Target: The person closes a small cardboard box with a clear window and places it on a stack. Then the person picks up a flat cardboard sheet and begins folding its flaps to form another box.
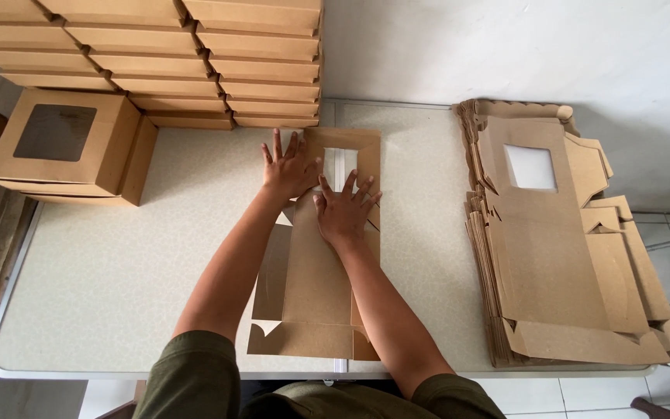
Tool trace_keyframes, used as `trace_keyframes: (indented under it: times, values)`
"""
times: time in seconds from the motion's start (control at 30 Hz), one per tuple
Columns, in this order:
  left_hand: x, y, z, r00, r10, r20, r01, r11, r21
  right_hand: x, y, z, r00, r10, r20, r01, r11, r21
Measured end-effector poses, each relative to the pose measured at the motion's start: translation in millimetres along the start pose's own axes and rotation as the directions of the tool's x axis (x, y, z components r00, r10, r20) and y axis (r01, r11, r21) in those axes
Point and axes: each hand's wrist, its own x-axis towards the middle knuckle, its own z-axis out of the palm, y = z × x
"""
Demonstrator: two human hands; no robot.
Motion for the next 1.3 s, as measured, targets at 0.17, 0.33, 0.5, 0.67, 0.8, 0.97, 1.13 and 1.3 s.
trace_keyframes:
  times: [0.17, 0.33, 0.5, 0.67, 0.8, 0.97, 1.13, 1.3]
  values:
    - [-36, 4, 5, 0.991, 0.060, -0.116, -0.054, 0.997, 0.058, 6, 1, 5, 1.000, 0.014, 0.000, -0.014, 1.000, -0.003]
    - [-83, 11, 15, 0.977, 0.094, -0.189, -0.078, 0.993, 0.089, 7, 4, 13, 0.999, -0.001, -0.053, 0.003, 1.000, 0.025]
    - [-114, 5, 10, 0.978, 0.119, -0.173, -0.120, 0.993, 0.006, 12, 7, 24, 0.994, -0.007, -0.108, 0.002, 0.999, -0.042]
    - [-143, -6, 11, 0.977, 0.129, -0.171, -0.153, 0.979, -0.133, 17, 10, 33, 0.991, -0.018, -0.135, 0.009, 0.998, -0.068]
    - [-142, -23, 27, 0.851, -0.047, -0.523, -0.053, 0.983, -0.176, 15, 9, 29, 0.990, -0.017, -0.143, 0.010, 0.999, -0.045]
    - [-137, -46, 30, 0.778, -0.010, -0.628, -0.139, 0.972, -0.187, 16, 12, 30, 0.989, -0.030, -0.142, 0.027, 0.999, -0.023]
    - [-140, -40, 21, 0.781, 0.220, -0.585, -0.484, 0.804, -0.344, 5, 4, 10, 0.993, -0.033, -0.110, 0.036, 0.999, 0.025]
    - [-153, -22, -14, 0.804, 0.354, -0.478, -0.529, 0.794, -0.300, 7, 7, 13, 0.993, -0.057, -0.100, 0.059, 0.998, 0.014]
